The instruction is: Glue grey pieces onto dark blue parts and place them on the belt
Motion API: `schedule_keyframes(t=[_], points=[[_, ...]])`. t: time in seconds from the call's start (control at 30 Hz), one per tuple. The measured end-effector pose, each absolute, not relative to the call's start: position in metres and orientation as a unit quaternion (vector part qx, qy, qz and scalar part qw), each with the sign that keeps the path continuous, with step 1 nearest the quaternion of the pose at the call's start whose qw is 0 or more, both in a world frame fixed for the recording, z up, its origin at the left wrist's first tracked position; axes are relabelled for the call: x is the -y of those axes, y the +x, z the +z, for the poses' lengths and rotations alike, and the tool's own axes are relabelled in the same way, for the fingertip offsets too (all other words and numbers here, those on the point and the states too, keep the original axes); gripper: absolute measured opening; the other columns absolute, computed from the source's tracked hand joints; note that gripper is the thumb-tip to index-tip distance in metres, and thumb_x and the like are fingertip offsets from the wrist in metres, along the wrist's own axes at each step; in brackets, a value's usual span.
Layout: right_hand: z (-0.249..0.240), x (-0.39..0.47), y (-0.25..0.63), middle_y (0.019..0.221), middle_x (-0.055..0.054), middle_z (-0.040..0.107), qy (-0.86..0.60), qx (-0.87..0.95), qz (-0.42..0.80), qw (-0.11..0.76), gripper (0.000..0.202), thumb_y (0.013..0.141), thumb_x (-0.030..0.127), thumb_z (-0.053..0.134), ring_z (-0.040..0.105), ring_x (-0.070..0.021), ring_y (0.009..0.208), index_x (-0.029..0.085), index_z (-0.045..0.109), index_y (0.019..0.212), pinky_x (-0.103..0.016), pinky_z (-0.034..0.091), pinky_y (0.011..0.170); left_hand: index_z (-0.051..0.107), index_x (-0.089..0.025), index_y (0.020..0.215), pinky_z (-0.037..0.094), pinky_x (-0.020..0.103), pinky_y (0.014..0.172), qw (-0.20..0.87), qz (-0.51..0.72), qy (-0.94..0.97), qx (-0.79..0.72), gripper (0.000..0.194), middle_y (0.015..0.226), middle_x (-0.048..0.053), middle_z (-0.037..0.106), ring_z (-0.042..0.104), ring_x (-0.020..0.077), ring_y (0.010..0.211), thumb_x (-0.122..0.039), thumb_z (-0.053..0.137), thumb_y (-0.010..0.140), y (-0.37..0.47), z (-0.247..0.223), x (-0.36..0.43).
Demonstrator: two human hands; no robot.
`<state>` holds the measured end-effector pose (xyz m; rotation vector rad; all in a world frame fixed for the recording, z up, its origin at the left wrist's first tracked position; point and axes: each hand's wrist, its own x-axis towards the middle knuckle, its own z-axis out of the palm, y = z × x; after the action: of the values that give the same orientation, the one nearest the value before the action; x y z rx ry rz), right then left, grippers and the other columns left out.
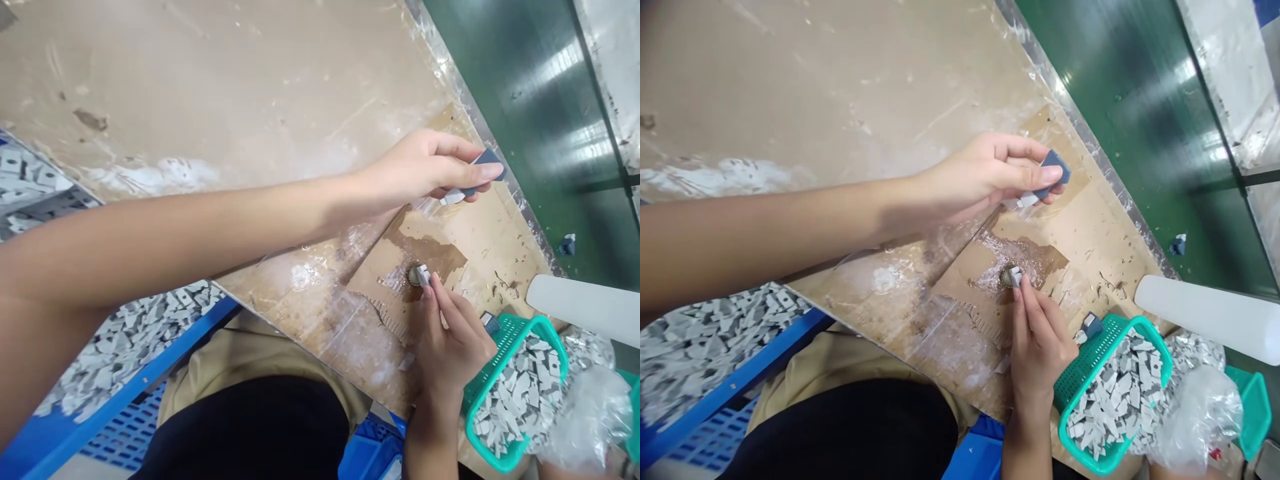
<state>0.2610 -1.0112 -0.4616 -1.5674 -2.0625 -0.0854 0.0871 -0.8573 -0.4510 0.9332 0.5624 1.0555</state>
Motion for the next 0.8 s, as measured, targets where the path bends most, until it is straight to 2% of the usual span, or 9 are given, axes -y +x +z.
schedule_keyframes(t=[0.33, 0.43, 0.53, 0.63, 0.7, 0.8], points=[[-0.462, 1.013, 0.257, 0.092, -0.002, 0.079, -0.556, 0.782, -0.038, 0.280, 0.034, 0.085, 0.006, 0.075, 0.071, -0.0117, 0.075, 0.020, 0.074, 0.116, -0.025, 0.058, 0.071, 0.070, -0.009, 0.085, 0.048, 0.028, 0.081, 0.740, 0.448, 0.427, -0.264, 0.011, 0.085, 0.007, 0.068, 0.064, 0.0126, 0.080, -0.016, 0.064, 0.092, 0.085, -0.450, 0.861], [-0.459, 1.015, 0.258, 0.090, -0.002, 0.078, -0.587, 0.734, -0.019, 0.341, 0.033, 0.087, 0.008, 0.074, 0.071, -0.0133, 0.074, 0.024, 0.075, 0.116, -0.027, 0.057, 0.067, 0.072, -0.009, 0.090, 0.051, 0.028, 0.078, 0.745, 0.421, 0.443, -0.269, 0.008, 0.087, 0.008, 0.072, 0.067, 0.0137, 0.079, -0.016, 0.069, 0.087, 0.085, -0.454, 0.865], [-0.459, 1.016, 0.261, 0.076, 0.000, 0.074, -0.615, 0.647, -0.001, 0.450, 0.024, 0.091, 0.014, 0.071, 0.066, -0.0132, 0.063, 0.027, 0.077, 0.111, -0.029, 0.054, 0.059, 0.074, -0.012, 0.093, 0.054, 0.028, 0.079, 0.756, 0.377, 0.468, -0.259, 0.014, 0.092, 0.007, 0.076, 0.070, 0.0161, 0.085, -0.013, 0.075, 0.079, 0.088, -0.459, 0.874], [-0.459, 1.014, 0.266, 0.078, 0.000, 0.071, -0.590, 0.596, -0.005, 0.545, 0.021, 0.093, 0.018, 0.068, 0.063, -0.0125, 0.057, 0.028, 0.077, 0.108, -0.029, 0.050, 0.050, 0.074, -0.012, 0.088, 0.056, 0.029, 0.081, 0.770, 0.329, 0.482, -0.258, 0.019, 0.088, 0.006, 0.077, 0.073, 0.0174, 0.084, -0.008, 0.078, 0.070, 0.097, -0.461, 0.887], [-0.459, 1.013, 0.268, 0.082, -0.001, 0.071, -0.570, 0.593, -0.013, 0.569, 0.021, 0.093, 0.017, 0.067, 0.062, -0.0122, 0.058, 0.028, 0.077, 0.108, -0.028, 0.048, 0.048, 0.072, -0.012, 0.083, 0.058, 0.031, 0.081, 0.786, 0.308, 0.471, -0.254, 0.021, 0.083, 0.005, 0.077, 0.073, 0.0174, 0.080, -0.005, 0.079, 0.065, 0.103, -0.461, 0.897], [-0.455, 1.014, 0.269, 0.080, 0.000, 0.070, -0.560, 0.617, -0.020, 0.552, 0.024, 0.094, 0.015, 0.065, 0.062, -0.0116, 0.058, 0.028, 0.077, 0.111, -0.028, 0.049, 0.051, 0.070, -0.011, 0.080, 0.060, 0.030, 0.080, 0.818, 0.289, 0.446, -0.220, 0.020, 0.082, 0.005, 0.077, 0.074, 0.0168, 0.078, 0.001, 0.072, 0.065, 0.109, -0.460, 0.908]])
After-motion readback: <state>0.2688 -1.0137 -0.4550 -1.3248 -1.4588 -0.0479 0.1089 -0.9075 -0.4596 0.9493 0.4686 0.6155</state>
